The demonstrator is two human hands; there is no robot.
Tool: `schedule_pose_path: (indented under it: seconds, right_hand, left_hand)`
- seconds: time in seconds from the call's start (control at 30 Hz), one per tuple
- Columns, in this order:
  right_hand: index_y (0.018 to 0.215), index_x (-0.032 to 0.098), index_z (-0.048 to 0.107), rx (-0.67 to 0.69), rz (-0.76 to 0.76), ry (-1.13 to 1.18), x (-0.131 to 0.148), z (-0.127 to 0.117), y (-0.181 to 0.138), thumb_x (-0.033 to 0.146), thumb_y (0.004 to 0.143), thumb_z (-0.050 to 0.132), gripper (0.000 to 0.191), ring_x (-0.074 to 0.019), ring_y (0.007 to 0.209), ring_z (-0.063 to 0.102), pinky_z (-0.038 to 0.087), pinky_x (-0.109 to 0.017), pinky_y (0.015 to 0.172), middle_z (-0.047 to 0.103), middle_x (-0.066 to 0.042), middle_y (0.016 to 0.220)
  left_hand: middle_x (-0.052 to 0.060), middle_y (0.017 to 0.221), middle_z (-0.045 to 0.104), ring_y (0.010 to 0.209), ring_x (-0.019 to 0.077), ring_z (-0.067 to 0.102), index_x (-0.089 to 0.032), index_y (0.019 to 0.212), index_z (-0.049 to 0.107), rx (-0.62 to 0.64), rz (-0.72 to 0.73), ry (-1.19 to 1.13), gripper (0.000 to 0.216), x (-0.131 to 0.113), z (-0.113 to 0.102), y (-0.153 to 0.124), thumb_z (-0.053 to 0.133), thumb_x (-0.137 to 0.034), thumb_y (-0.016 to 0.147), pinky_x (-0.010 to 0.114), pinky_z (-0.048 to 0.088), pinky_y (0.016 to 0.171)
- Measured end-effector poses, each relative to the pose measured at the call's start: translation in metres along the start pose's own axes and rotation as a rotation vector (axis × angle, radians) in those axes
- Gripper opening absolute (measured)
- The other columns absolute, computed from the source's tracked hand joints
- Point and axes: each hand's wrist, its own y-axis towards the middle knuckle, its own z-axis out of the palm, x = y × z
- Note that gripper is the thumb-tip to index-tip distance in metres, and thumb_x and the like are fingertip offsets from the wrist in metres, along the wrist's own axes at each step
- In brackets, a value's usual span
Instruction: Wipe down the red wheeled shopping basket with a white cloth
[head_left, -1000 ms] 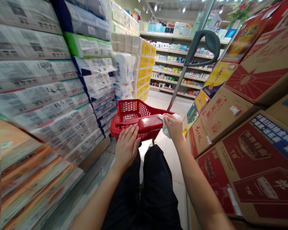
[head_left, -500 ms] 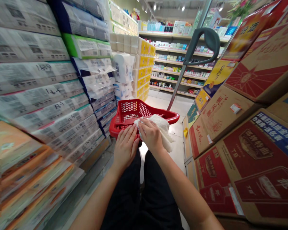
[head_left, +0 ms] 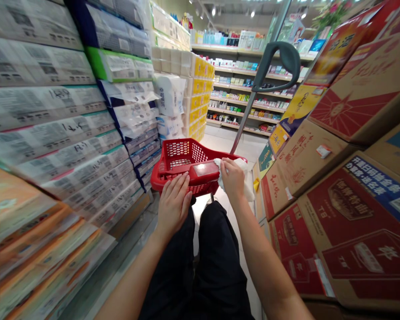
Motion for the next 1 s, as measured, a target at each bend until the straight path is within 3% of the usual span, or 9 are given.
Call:
schedule_pose_path:
  seconds: [0.2, 0.3, 0.43, 0.6, 0.7, 0.83, 1.0]
  right_hand:
    - [0.103, 0.020, 0.074, 0.067, -0.188, 0.060, 0.063, 0.024, -0.030, 0.022, 0.099, 0.044, 0.031, -0.0219, 0.118, 0.063, 0.047, -0.039, 0.107, 0.072, -0.008, 0.117]
    - [0.105, 0.021, 0.074, 0.120, -0.267, 0.117, 0.071, 0.028, -0.034, 0.022, 0.099, 0.046, 0.028, -0.0199, 0.122, 0.061, 0.046, -0.036, 0.109, 0.071, -0.006, 0.119]
    - [0.105, 0.022, 0.074, 0.139, -0.264, 0.126, 0.040, 0.016, -0.022, 0.026, 0.099, 0.047, 0.028, -0.0190, 0.117, 0.064, 0.047, -0.035, 0.106, 0.070, -0.004, 0.122]
    - [0.100, 0.021, 0.075, 0.077, -0.115, 0.098, -0.018, -0.005, 0.002, 0.033, 0.099, 0.046, 0.032, -0.0215, 0.110, 0.067, 0.050, -0.037, 0.101, 0.073, -0.007, 0.117]
    - [0.096, 0.020, 0.076, 0.044, -0.023, 0.054, -0.024, -0.010, 0.006, 0.034, 0.098, 0.044, 0.034, -0.0233, 0.104, 0.069, 0.052, -0.039, 0.098, 0.074, -0.008, 0.112]
    - [0.100, 0.018, 0.075, 0.033, -0.017, 0.018, 0.012, 0.001, -0.005, 0.028, 0.099, 0.042, 0.034, -0.0244, 0.109, 0.066, 0.050, -0.040, 0.100, 0.072, -0.010, 0.116]
    - [0.102, 0.018, 0.074, 0.085, -0.198, 0.044, 0.064, 0.025, -0.028, 0.020, 0.099, 0.045, 0.030, -0.0225, 0.117, 0.063, 0.046, -0.039, 0.107, 0.072, -0.008, 0.116]
  left_hand:
    - [0.011, 0.148, 0.051, 0.138, 0.0249, 0.044, -0.018, 0.147, 0.043, -0.012, -0.005, -0.010, 0.047, 0.000, 0.001, 0.000, 0.035, -0.029, 0.101, 0.046, 0.027, 0.117]
    - [0.011, 0.147, 0.052, 0.138, 0.0248, 0.044, -0.018, 0.147, 0.043, -0.016, 0.000, -0.018, 0.047, 0.001, 0.001, 0.001, 0.034, -0.029, 0.102, 0.046, 0.027, 0.117]
    - [0.011, 0.147, 0.052, 0.138, 0.0243, 0.043, -0.017, 0.146, 0.044, -0.022, 0.007, -0.012, 0.046, 0.000, 0.003, 0.001, 0.034, -0.028, 0.102, 0.045, 0.027, 0.117]
    - [0.011, 0.147, 0.051, 0.139, 0.0238, 0.042, -0.016, 0.146, 0.044, -0.033, 0.002, -0.013, 0.047, -0.001, 0.004, 0.000, 0.035, -0.028, 0.102, 0.043, 0.026, 0.117]
    - [0.010, 0.147, 0.051, 0.138, 0.0236, 0.043, -0.017, 0.146, 0.043, -0.044, 0.001, -0.021, 0.047, -0.002, 0.005, 0.000, 0.034, -0.028, 0.102, 0.043, 0.026, 0.117]
    - [0.011, 0.145, 0.053, 0.137, 0.0241, 0.044, -0.016, 0.144, 0.046, -0.065, -0.005, -0.025, 0.046, -0.002, 0.005, 0.000, 0.035, -0.027, 0.102, 0.044, 0.026, 0.117]
    - [0.012, 0.144, 0.054, 0.136, 0.0244, 0.044, -0.015, 0.144, 0.046, -0.079, -0.006, -0.018, 0.045, -0.002, 0.006, 0.000, 0.034, -0.027, 0.102, 0.045, 0.026, 0.117]
